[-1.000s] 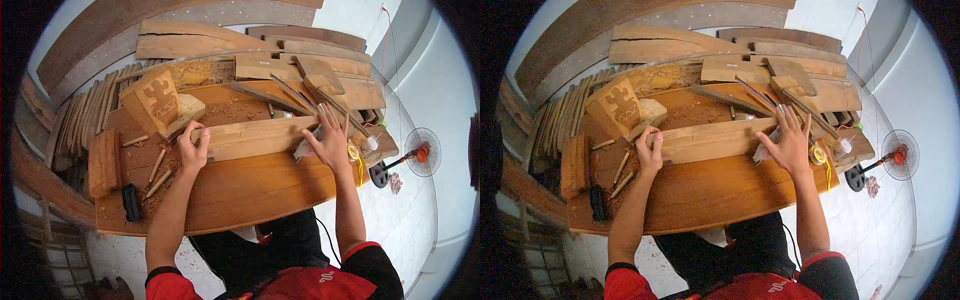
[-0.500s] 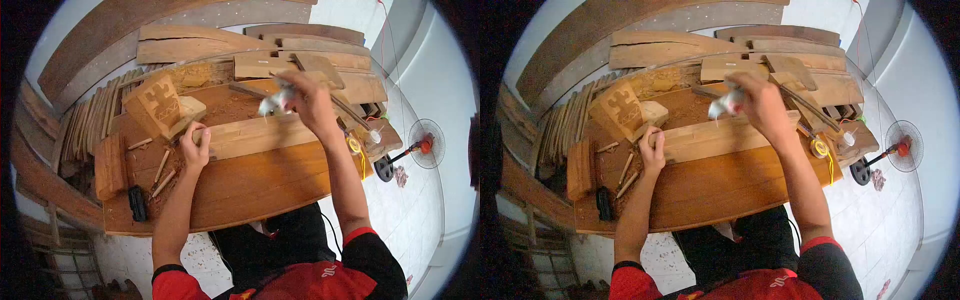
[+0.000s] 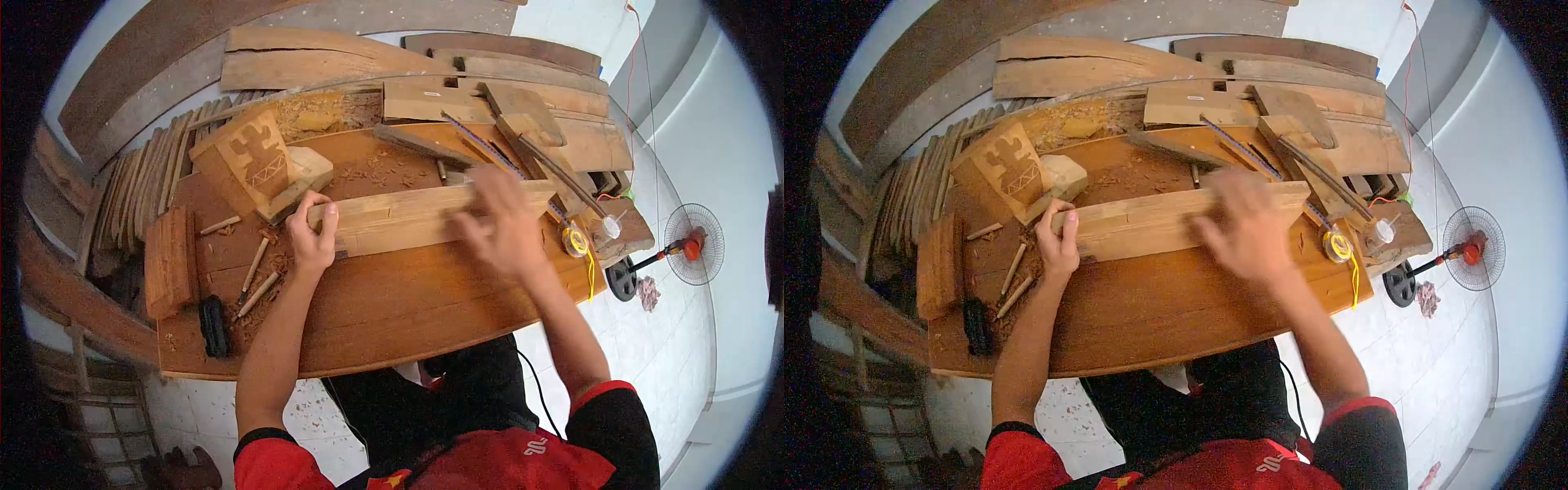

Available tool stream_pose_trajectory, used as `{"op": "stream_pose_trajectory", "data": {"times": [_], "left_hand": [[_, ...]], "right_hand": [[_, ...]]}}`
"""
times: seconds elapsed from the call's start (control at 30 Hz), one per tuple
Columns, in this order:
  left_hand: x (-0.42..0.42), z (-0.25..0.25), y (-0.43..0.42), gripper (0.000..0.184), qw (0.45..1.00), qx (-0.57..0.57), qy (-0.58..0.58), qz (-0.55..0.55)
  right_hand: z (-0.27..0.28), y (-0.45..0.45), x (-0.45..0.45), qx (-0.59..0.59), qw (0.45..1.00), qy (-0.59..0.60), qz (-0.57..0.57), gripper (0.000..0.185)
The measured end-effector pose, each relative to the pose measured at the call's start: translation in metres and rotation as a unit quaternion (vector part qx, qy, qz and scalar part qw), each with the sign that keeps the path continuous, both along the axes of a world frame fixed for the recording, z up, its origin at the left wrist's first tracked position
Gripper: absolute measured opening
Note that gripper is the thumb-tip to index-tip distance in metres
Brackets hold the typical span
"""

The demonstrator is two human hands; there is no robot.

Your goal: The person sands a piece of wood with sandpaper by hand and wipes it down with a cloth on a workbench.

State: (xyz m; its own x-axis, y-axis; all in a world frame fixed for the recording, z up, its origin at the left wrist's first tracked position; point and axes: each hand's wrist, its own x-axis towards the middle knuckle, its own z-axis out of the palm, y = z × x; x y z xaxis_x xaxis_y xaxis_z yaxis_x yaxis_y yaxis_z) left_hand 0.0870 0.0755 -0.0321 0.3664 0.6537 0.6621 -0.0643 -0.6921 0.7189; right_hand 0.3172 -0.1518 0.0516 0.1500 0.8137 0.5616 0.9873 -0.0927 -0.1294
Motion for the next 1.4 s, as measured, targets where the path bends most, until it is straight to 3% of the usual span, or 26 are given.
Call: {"op": "stream_pose_trajectory", "data": {"times": [0.07,0.23,0.3,0.37,0.57,0.63,0.83,0.93,1.1,1.2,1.3,1.4], "left_hand": [[0.000,-0.002,0.002,0.026,1.000,0.005,-0.007,-0.006],[0.002,-0.002,-0.002,0.026,1.000,-0.007,-0.010,-0.001],[0.002,-0.004,0.001,0.026,1.000,-0.007,-0.013,0.003],[0.002,-0.006,0.001,0.027,1.000,-0.007,-0.014,0.007],[0.001,-0.010,0.005,0.030,1.000,0.001,-0.013,0.007],[0.003,-0.007,0.003,0.028,1.000,-0.003,-0.011,0.008],[0.005,-0.005,0.002,0.025,1.000,0.015,-0.013,0.015],[0.002,0.001,-0.001,0.025,1.000,-0.010,-0.006,-0.003],[0.001,0.003,-0.001,0.030,1.000,-0.022,-0.006,-0.017],[0.001,0.003,-0.001,0.030,1.000,-0.016,0.002,0.001],[0.003,0.000,0.001,0.026,1.000,-0.014,-0.013,0.006],[0.002,0.002,0.000,0.026,1.000,0.007,-0.016,0.002]], "right_hand": [[-0.016,-0.027,0.048,0.022,0.993,-0.063,-0.101,0.069],[-0.023,-0.016,0.023,0.032,0.989,-0.046,-0.138,0.085],[-0.023,0.016,-0.029,0.016,0.994,-0.019,-0.108,0.099],[-0.024,0.048,-0.077,0.025,0.998,0.056,-0.011,0.101],[-0.024,0.064,-0.115,0.020,0.998,0.018,0.061,0.103],[-0.020,0.040,-0.090,0.018,0.999,0.029,0.029,0.104],[-0.026,-0.025,0.018,0.017,0.980,-0.100,-0.172,0.097],[-0.027,-0.024,0.021,0.006,0.970,-0.091,-0.225,0.097],[-0.025,0.025,-0.063,0.030,0.998,0.002,-0.052,0.102],[-0.018,0.057,-0.114,0.013,1.000,-0.001,0.002,0.103],[-0.017,0.061,-0.116,0.022,0.998,0.035,0.053,0.095],[-0.013,0.026,-0.080,0.035,0.998,0.045,0.022,0.088]]}}
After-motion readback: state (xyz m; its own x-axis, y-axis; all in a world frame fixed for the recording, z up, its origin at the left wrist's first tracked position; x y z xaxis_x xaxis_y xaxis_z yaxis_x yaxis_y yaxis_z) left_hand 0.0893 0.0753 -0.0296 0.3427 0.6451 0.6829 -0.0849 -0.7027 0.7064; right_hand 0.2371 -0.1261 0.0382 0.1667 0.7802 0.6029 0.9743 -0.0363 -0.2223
